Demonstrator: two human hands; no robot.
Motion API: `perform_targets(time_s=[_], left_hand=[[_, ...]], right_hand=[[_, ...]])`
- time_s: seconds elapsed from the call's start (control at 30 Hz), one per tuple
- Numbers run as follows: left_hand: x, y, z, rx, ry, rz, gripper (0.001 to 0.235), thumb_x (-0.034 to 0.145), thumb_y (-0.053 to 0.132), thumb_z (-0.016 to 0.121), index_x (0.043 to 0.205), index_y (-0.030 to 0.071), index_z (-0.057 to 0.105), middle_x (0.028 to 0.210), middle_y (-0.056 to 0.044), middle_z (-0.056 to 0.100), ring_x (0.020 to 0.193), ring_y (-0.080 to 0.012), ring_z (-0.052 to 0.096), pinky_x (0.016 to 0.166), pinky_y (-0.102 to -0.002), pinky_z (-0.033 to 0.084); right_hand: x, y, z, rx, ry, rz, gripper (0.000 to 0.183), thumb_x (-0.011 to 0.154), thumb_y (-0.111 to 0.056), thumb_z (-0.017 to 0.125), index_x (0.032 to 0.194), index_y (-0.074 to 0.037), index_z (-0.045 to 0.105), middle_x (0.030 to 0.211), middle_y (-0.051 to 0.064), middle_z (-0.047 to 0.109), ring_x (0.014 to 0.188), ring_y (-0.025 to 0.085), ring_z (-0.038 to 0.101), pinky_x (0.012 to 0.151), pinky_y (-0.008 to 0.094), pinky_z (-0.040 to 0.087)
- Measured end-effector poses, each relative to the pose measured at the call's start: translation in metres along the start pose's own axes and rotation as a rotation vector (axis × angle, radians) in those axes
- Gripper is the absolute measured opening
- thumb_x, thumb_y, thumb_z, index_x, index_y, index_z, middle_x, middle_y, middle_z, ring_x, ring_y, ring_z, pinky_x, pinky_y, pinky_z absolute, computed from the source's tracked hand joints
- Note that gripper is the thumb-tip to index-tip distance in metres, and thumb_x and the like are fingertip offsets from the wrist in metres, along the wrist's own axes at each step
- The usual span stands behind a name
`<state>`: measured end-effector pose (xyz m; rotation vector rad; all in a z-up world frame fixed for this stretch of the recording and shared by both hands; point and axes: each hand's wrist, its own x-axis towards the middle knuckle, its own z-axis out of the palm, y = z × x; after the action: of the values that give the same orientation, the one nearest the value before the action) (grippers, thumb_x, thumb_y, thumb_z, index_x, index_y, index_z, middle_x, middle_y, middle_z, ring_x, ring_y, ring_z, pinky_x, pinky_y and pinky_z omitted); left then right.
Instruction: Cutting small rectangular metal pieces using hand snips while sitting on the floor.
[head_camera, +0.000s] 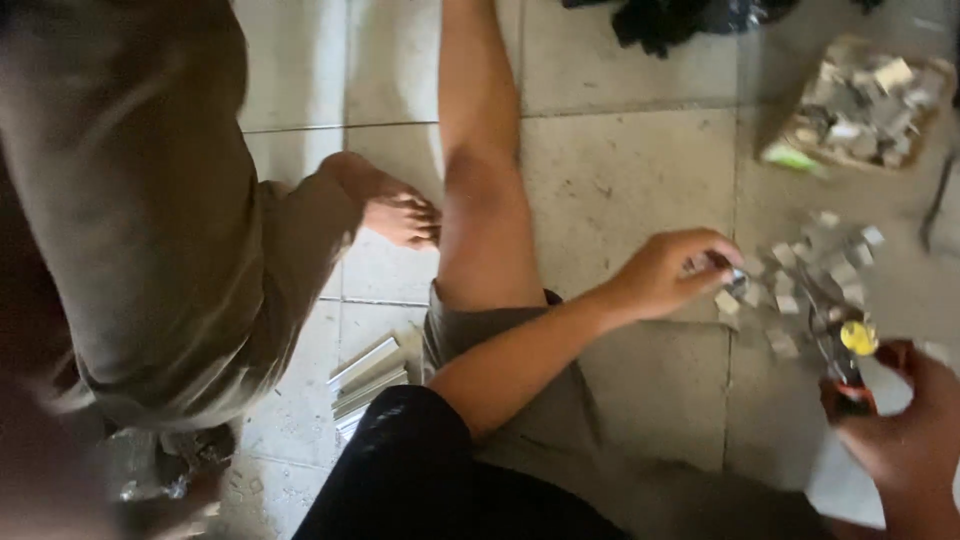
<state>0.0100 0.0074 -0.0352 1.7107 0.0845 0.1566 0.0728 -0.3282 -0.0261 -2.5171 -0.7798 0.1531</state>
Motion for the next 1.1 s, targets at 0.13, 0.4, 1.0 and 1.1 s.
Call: perform_targets(time_s=[0.13, 0.4, 1.0, 1.1], left_hand=[[0.004, 0.004, 0.003, -0.034, 0.033, -0.001, 0.017, 0.094, 0.005, 0.069, 0.109, 0.012, 0.069, 0.103, -0.001, 0.074, 0.081, -0.0136, 0.069, 0.072, -0.027, 0.052], [0.033, -0.013, 0.018, -0.033, 0.136, 0.088, 0.023, 0.092, -0.001, 0.068, 0.109, 0.013, 0.063, 0.1, -0.002, 0.066, 0.085, -0.0137, 0.065, 0.078, -0.028, 0.058], [0.058, -0.031, 0.024, 0.573, 0.286, 0.187, 0.033, 0.083, 0.003, 0.071, 0.113, 0.012, 0.059, 0.107, -0.005, 0.063, 0.1, -0.0259, 0.06, 0.089, -0.037, 0.049], [0.027, -0.034, 0.044, 0.532, 0.136, 0.158, 0.037, 0.08, 0.002, 0.076, 0.114, 0.009, 0.063, 0.103, -0.006, 0.068, 0.095, -0.0209, 0.063, 0.081, -0.033, 0.051]], right_hand=[[0.014, -0.016, -0.003, 0.115, -0.072, 0.108, 0.053, 0.073, 0.007, 0.082, 0.121, 0.023, 0.065, 0.109, 0.031, 0.066, 0.09, 0.036, 0.063, 0.089, 0.042, 0.051], [-0.002, 0.022, 0.017, -0.021, 0.029, 0.064, 0.077, 0.066, -0.001, 0.091, 0.136, 0.019, 0.069, 0.117, 0.029, 0.069, 0.101, 0.038, 0.068, 0.093, 0.043, 0.054], [0.028, -0.033, -0.044, 0.195, 0.157, 0.106, 0.075, 0.058, -0.001, 0.085, 0.128, 0.015, 0.061, 0.111, 0.025, 0.068, 0.097, 0.035, 0.066, 0.089, 0.041, 0.052], [0.026, -0.024, -0.05, 0.2, 0.196, 0.086, 0.078, 0.062, 0.001, 0.088, 0.13, 0.02, 0.056, 0.114, 0.032, 0.064, 0.1, 0.038, 0.067, 0.09, 0.043, 0.056]])
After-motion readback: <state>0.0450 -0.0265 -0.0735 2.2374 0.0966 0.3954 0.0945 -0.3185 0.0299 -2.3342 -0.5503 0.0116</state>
